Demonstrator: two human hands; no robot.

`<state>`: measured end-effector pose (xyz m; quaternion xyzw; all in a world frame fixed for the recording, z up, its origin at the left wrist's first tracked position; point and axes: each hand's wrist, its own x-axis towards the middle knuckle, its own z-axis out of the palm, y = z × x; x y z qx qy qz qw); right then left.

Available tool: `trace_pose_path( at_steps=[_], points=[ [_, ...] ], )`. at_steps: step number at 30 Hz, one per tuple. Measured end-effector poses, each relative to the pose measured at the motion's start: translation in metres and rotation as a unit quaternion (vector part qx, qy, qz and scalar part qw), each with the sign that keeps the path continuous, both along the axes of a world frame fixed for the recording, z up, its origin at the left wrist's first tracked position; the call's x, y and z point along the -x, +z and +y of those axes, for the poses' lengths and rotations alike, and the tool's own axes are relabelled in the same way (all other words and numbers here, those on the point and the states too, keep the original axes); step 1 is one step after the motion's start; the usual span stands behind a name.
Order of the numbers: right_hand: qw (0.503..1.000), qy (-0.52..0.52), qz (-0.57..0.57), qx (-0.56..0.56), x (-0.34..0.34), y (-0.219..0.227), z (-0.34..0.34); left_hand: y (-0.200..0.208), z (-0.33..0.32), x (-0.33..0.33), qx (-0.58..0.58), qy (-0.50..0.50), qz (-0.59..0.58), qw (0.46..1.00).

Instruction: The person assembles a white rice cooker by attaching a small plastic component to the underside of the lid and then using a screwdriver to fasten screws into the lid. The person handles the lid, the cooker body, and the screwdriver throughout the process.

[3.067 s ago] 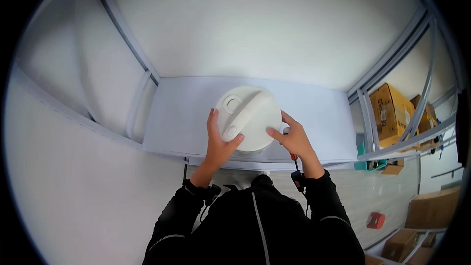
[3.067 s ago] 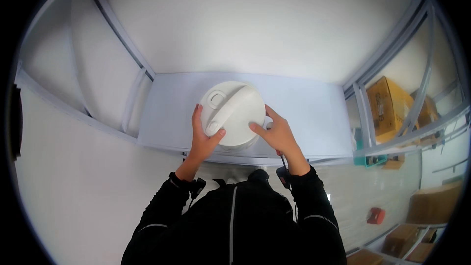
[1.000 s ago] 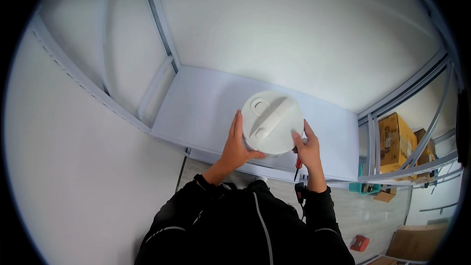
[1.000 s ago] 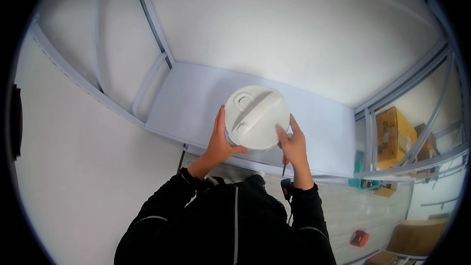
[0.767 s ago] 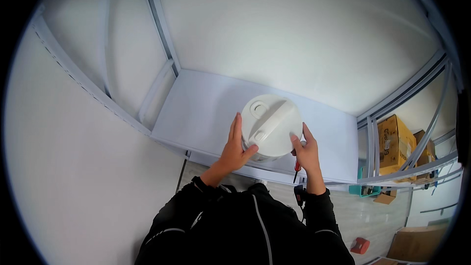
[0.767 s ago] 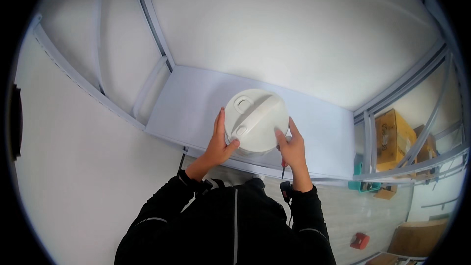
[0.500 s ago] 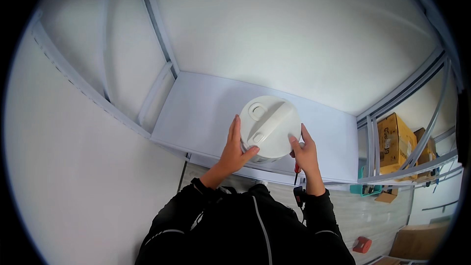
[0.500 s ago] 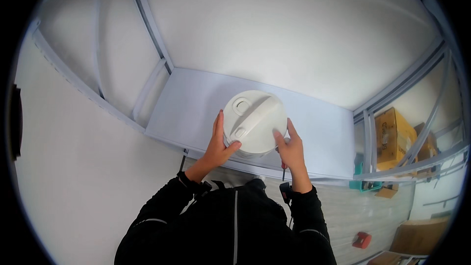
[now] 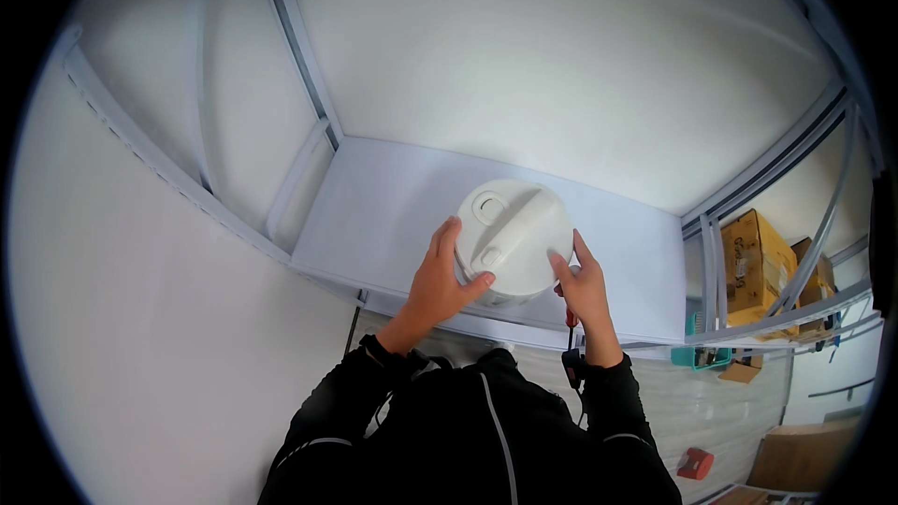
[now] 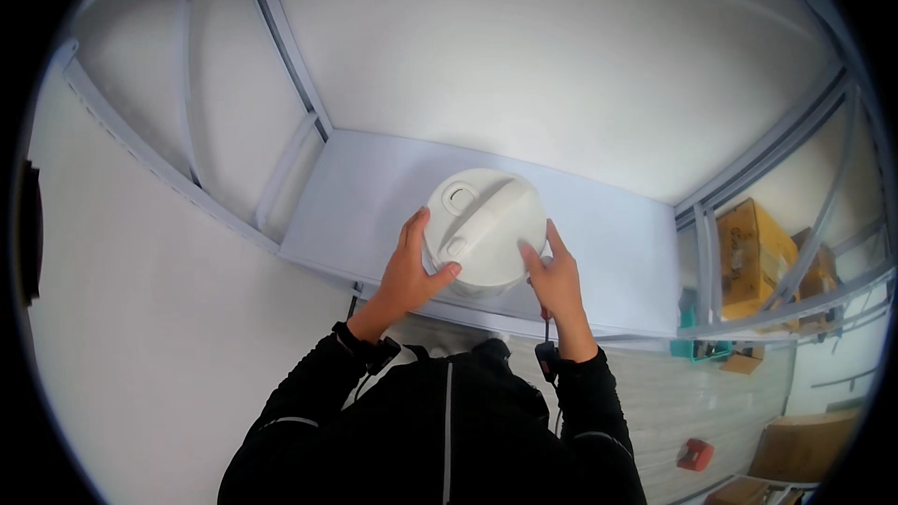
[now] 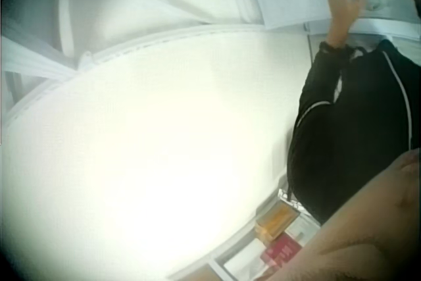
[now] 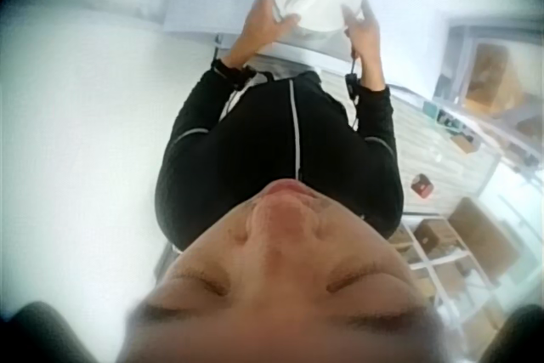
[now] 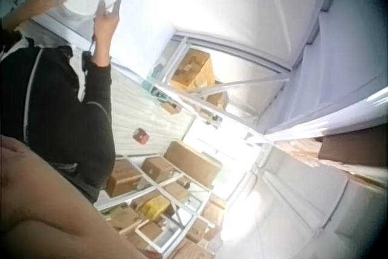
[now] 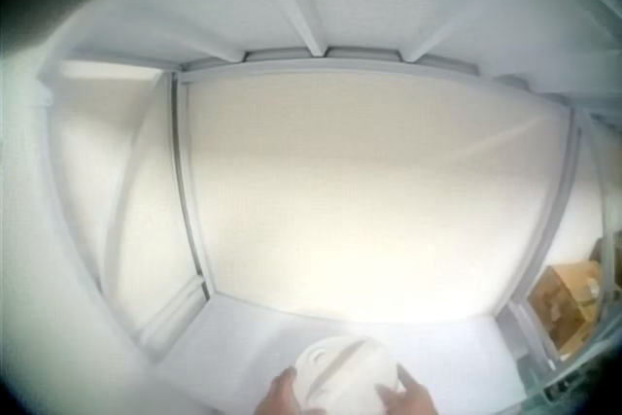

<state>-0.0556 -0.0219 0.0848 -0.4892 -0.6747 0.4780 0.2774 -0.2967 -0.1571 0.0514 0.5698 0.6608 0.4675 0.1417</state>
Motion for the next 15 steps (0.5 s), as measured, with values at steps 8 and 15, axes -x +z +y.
trace_pose_path(
  at_steps=[8,15],
  points=[
    [1.000,-0.015,-0.004,-0.017,-0.003,-0.001,-0.003,0.003,0.026,0.016,0.018,0.018,-0.146,0.989],
    [1.000,-0.019,0.011,-0.005,0.000,-0.002,-0.007,-0.002,0.049,0.019,0.020,0.120,-0.230,0.966]
  ],
)
